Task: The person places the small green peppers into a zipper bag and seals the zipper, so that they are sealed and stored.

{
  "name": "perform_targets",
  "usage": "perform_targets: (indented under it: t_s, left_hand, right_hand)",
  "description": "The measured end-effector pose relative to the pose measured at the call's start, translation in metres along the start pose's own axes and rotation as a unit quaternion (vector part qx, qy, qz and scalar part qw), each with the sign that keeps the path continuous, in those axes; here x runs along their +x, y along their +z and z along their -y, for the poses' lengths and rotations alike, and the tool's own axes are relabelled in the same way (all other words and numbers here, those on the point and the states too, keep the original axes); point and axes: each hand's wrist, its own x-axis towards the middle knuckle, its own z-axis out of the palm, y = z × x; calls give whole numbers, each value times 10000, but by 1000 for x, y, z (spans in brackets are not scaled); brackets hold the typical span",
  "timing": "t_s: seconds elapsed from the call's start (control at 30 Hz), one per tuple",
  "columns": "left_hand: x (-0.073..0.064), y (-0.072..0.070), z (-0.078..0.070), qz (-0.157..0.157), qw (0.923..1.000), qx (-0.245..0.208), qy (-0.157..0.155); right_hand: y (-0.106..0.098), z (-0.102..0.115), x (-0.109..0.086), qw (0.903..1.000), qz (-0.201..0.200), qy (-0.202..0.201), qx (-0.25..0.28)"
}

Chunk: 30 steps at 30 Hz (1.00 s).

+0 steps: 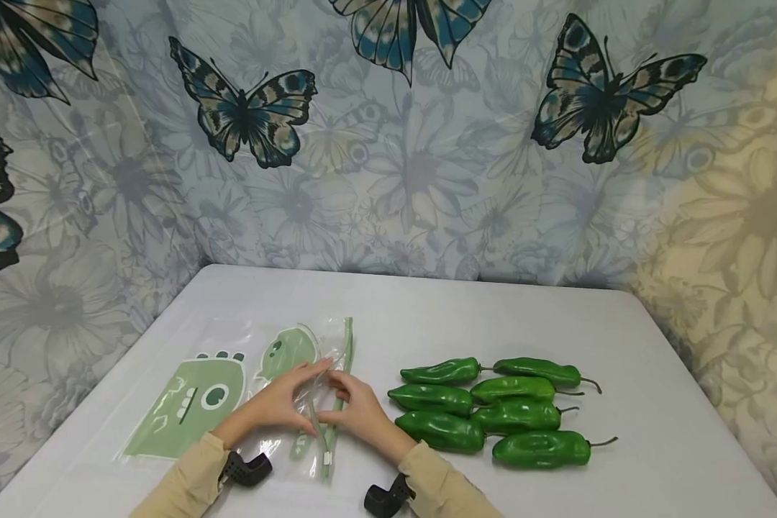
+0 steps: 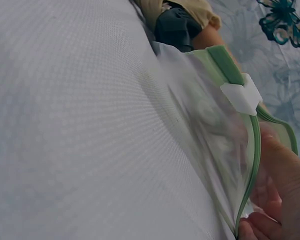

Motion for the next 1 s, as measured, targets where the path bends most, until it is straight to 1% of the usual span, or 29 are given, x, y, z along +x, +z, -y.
perform_targets:
  t_s: [0.1,0.23,0.3,0.4,0.53,0.63,0.73,0.8,0.87,1.0]
  left_hand:
    - [1,-2,-2,-55,9999,-47,-97]
    - [0,-4,-2,-251,9996,-129,2]
    - [-2,-5,-2,-358,9992,-167,83]
    - [-2,-6,-1,-417,9988,-210,112]
    - [0,-8,-1,-473,9987,-214,-4]
    - [0,-10,-1,-528,9984,-220,-18]
    - [0,-11,0,-546,9982,-235,42]
    - [0,-13,1,-620,9977,-284,49]
    - [0,-14,0,-773,9964,-339,71]
    - [1,-16,-1,-1030,9936,-424,198]
  right_hand:
    - [-2,-2,0,9996,8,184,195]
    - [-1,-2,1,9989,44,253,396]
    - [1,-8,2,9984,61,279,491]
    - [2,-8,2,9982,79,244,543]
    - [-1,-5,1,9988,69,176,458]
    - [-3,6,1,9988,120,188,441]
    - [-5,20,1,9985,178,267,434]
    - [-5,25,0,9982,194,352,443]
    - [-6,25,1,9980,192,412,438]
    - [-5,12,3,9975,167,624,274]
